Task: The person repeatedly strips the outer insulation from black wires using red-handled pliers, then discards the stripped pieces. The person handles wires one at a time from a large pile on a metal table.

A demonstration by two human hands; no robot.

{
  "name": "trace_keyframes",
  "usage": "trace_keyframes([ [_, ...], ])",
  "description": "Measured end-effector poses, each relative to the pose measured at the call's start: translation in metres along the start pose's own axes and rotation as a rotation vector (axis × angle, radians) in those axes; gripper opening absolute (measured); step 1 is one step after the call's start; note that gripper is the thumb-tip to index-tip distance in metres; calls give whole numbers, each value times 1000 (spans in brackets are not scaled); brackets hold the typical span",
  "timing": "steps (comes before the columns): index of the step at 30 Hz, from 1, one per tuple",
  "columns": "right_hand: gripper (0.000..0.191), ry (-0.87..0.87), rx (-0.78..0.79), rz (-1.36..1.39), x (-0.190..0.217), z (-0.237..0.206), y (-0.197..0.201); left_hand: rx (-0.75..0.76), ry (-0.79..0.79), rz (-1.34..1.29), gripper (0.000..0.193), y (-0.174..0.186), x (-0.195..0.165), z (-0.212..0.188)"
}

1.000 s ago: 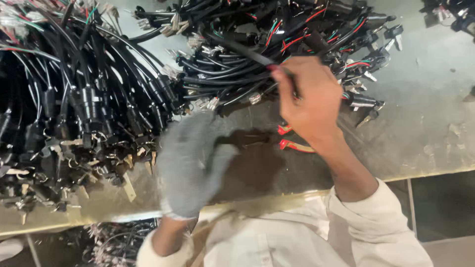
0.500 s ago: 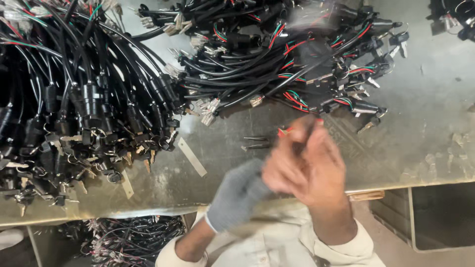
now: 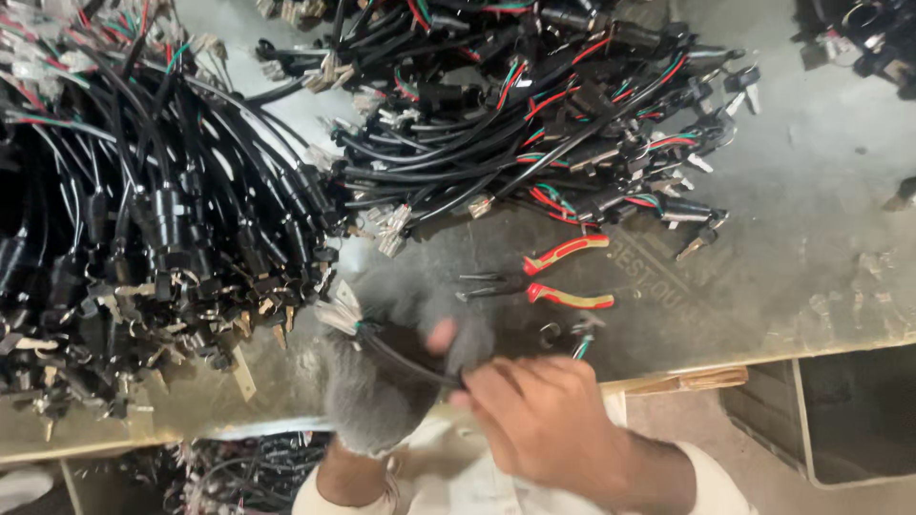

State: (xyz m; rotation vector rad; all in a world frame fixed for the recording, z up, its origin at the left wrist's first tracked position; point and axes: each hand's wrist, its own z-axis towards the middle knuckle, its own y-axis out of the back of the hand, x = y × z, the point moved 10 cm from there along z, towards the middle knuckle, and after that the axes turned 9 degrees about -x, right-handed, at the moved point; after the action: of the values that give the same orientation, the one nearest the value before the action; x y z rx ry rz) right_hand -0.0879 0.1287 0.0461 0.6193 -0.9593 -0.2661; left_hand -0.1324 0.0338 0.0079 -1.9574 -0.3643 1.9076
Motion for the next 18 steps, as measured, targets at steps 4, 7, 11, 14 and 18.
trace_keyframes([
  [4,17,87,-66,198,-10,-9,-11,-14,-59,13,59,7,-16,-22],
  [7,20,59,20,259,-21,-17,-23,12,-72,-206,42,10,-25,-29],
  [11,27,-205,380,1,-54,-45,-68,14,61,-233,24,7,-21,-23],
  [14,46,116,-62,133,-25,-48,-33,-46,263,147,7,6,-6,-19],
  [18,37,115,-133,202,-34,-59,-30,-149,199,-14,5,7,-23,-12],
])
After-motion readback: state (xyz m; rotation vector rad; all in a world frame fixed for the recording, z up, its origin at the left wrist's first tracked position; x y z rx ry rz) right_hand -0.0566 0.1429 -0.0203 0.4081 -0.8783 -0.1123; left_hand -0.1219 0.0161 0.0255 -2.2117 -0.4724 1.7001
